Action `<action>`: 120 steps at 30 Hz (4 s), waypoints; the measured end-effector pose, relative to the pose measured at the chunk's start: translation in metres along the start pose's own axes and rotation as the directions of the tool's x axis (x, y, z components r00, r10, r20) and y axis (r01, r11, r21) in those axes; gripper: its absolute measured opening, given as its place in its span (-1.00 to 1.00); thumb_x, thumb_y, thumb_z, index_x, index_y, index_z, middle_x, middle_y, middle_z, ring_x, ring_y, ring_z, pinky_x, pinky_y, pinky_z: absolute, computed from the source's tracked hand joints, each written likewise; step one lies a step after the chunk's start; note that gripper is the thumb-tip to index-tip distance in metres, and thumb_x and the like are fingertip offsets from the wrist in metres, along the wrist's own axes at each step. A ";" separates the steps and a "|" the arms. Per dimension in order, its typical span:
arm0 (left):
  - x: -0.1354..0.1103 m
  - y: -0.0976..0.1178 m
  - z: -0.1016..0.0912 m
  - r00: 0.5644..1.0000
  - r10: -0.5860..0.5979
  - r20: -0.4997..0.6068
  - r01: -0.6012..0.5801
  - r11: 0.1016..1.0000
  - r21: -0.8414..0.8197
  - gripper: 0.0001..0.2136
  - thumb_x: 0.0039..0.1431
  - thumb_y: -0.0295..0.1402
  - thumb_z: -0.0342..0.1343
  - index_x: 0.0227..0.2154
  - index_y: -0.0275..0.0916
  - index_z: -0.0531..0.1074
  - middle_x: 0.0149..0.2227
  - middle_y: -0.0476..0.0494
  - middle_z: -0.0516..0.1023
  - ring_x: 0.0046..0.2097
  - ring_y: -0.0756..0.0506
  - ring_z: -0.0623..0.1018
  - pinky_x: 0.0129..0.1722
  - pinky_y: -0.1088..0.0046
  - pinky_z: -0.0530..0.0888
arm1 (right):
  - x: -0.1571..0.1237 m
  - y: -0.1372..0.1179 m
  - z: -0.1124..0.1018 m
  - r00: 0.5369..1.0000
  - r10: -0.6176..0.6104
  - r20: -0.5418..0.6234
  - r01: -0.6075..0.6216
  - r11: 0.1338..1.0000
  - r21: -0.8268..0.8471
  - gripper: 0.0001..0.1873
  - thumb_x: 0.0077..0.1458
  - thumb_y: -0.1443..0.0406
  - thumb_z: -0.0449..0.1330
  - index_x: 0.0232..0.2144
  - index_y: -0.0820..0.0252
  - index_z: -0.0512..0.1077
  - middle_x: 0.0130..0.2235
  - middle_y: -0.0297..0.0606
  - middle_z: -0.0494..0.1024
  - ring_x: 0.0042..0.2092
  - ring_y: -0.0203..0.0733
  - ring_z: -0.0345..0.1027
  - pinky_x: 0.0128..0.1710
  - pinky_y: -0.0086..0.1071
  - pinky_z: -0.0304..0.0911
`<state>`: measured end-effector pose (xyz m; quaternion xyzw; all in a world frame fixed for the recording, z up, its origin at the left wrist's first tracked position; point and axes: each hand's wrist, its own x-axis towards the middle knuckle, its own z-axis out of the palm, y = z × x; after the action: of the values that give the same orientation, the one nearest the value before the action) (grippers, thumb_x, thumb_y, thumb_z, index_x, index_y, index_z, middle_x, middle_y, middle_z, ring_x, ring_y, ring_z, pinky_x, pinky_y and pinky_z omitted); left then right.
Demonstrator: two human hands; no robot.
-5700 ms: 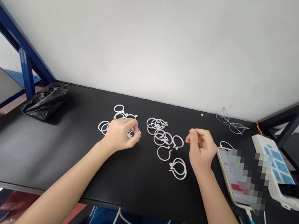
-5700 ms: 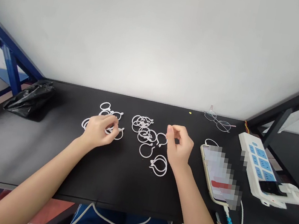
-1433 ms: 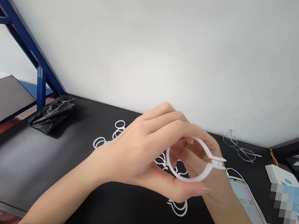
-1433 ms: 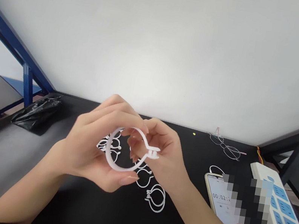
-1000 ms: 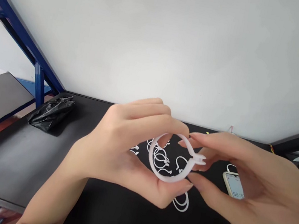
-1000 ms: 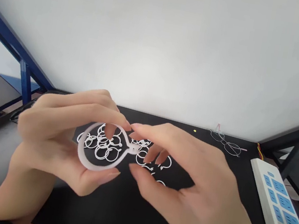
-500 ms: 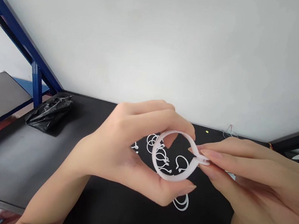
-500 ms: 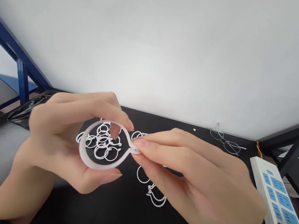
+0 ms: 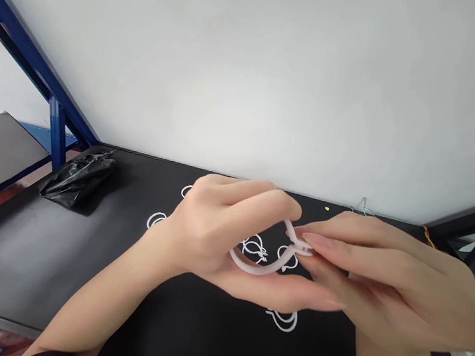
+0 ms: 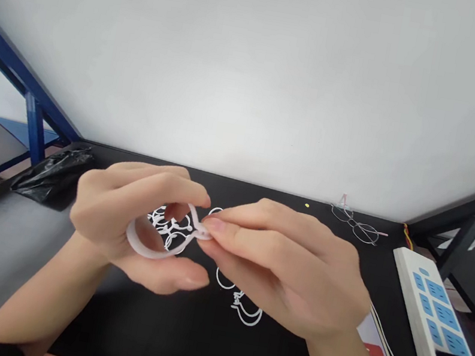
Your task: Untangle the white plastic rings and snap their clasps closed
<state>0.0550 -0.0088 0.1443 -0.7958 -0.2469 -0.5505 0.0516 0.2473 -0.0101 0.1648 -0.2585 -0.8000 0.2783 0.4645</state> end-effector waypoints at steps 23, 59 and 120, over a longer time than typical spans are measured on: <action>0.004 0.013 0.000 0.942 -0.332 -0.036 0.295 0.877 -0.380 -0.50 0.37 -0.12 -0.19 -0.60 -0.24 0.40 -0.72 0.06 0.06 -0.68 0.08 0.06 -0.70 0.42 0.04 | 0.004 0.020 0.017 0.887 -0.346 0.307 0.437 0.843 -0.314 -0.70 0.35 0.30 -0.12 -0.46 0.14 0.21 -0.61 -0.44 0.21 -0.59 -0.33 -0.02 -0.58 -0.43 -0.03; 0.008 -0.002 -0.012 0.983 -0.077 0.166 0.119 0.959 -0.258 -0.49 0.40 -0.17 -0.32 -0.65 -0.22 0.23 -0.70 0.04 0.04 -0.65 0.05 0.05 -0.67 0.45 0.07 | -0.012 -0.016 0.013 0.922 -0.044 0.384 0.262 0.801 -0.538 -0.65 0.35 0.35 -0.08 -0.49 0.20 0.30 -0.59 -0.43 0.28 -0.57 -0.39 0.07 -0.54 -0.41 -0.05; 0.007 -0.003 -0.006 0.948 -0.162 0.273 0.259 0.891 -0.373 -0.59 0.37 -0.37 -0.20 -0.62 -0.26 0.28 -0.73 0.11 0.06 -0.68 0.10 0.11 -0.65 0.52 0.13 | -0.019 -0.019 0.012 0.905 -0.018 0.424 0.294 0.747 -0.596 -0.67 0.29 0.39 -0.09 -0.41 0.16 0.42 -0.57 -0.30 0.43 -0.58 -0.25 0.24 -0.53 -0.36 0.16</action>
<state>0.0504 -0.0064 0.1523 -0.8168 -0.2173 -0.4939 -0.2039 0.2419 -0.0390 0.1615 -0.2724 -0.9414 -0.0098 0.1986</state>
